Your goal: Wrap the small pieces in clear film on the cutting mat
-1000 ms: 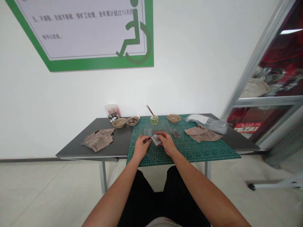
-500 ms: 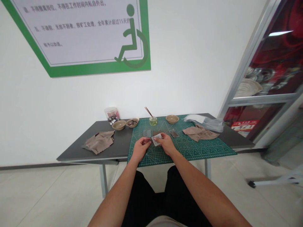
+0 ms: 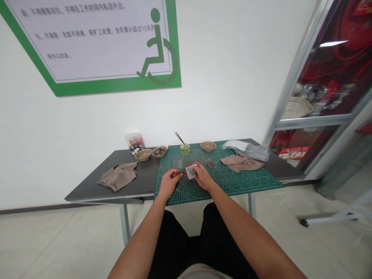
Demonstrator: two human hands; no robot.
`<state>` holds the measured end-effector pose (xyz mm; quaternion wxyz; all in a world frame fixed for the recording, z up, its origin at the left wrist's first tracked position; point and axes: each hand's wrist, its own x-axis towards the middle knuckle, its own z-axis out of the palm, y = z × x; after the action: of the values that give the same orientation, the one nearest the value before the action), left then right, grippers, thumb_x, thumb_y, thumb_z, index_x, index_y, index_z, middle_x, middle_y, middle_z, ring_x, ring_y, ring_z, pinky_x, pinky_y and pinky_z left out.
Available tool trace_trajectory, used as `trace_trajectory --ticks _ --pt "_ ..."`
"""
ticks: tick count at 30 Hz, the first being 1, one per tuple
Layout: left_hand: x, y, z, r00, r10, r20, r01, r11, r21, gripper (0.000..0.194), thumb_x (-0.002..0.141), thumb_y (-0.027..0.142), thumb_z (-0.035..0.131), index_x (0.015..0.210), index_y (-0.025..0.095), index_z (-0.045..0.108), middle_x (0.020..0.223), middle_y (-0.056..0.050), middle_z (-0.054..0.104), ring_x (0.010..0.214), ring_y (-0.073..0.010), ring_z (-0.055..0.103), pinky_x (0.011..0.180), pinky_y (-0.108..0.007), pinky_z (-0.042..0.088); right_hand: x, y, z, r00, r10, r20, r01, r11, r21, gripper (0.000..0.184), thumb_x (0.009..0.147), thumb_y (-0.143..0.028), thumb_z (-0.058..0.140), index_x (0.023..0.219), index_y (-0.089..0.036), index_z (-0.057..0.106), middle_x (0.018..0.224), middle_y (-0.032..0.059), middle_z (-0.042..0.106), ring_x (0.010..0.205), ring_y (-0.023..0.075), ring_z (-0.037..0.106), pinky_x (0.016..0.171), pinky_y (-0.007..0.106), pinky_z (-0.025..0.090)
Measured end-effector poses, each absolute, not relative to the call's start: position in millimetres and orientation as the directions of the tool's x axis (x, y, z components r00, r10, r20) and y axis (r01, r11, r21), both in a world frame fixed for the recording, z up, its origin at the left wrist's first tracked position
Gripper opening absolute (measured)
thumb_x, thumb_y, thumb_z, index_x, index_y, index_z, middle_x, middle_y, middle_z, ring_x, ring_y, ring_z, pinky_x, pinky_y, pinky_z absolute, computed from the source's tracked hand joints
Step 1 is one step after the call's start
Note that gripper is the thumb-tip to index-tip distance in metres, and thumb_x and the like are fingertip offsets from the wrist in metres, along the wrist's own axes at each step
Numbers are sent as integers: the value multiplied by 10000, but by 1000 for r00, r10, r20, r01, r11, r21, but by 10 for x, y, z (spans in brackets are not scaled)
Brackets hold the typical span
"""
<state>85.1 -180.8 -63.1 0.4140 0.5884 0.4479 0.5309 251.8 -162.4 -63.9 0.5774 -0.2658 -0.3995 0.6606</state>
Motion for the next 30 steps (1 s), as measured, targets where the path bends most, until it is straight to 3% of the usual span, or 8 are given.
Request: trace_trajectory --ticks 5,10,12,15,19,23,25,30 --pt "846 -1827 -595 64 964 257 54 -261 964 247 695 373 691 831 171 650 745 -11 650 633 -113 552 615 -230 417 2535 -1644 -645 -212 966 146 -431 42 -901 297 632 -354 754 814 -173 605 779 17 656 638 138 608 589 270 511" --pt "843 -1819 -606 80 966 246 60 -251 966 235 684 347 699 818 168 629 659 23 589 584 -92 502 585 -211 377 2535 -1649 -660 -142 973 182 -406 110 -907 506 614 -367 764 1025 -244 497 801 -14 652 608 154 619 495 269 515" --pt "848 -1820 -603 105 965 241 79 -250 965 233 686 346 696 813 166 620 638 30 563 570 -89 483 569 -209 361 2522 -1647 -668 -114 969 221 -355 168 -920 472 629 -358 747 1005 -255 481 785 -29 640 591 139 600 468 240 495" --pt "859 -1828 -589 136 958 251 101 -266 959 228 691 350 689 807 167 617 632 31 546 566 -90 472 560 -212 350 2496 -1649 -685 -106 959 264 -161 245 -956 277 681 -354 692 879 -213 559 785 -8 623 605 127 573 468 220 477" --pt "865 -1836 -582 118 953 281 113 -294 949 209 695 342 684 789 170 612 630 32 550 580 -96 485 582 -216 369 2482 -1684 -687 -139 948 286 61 297 -953 280 735 -389 652 936 -194 639 895 40 643 629 130 578 549 265 495" --pt "859 -1828 -595 104 955 277 100 -287 953 191 699 319 681 797 170 612 668 22 584 601 -100 509 589 -215 384 2492 -1724 -662 -193 918 347 185 381 -906 446 602 -385 780 985 -200 645 946 40 654 832 182 600 779 335 483" --pt "856 -1822 -602 104 953 285 92 -294 951 186 711 316 674 811 170 617 684 16 598 616 -103 525 602 -220 397 2492 -1724 -656 -211 923 321 150 355 -923 448 591 -378 785 975 -202 634 920 29 654 850 186 598 782 338 481" --pt "867 -1819 -600 81 961 265 58 -270 961 208 707 337 682 815 177 603 651 20 595 602 -113 547 603 -238 420 2497 -1688 -654 -236 959 160 -233 104 -967 312 677 -405 701 880 -199 584 800 10 643 681 163 622 614 316 521"
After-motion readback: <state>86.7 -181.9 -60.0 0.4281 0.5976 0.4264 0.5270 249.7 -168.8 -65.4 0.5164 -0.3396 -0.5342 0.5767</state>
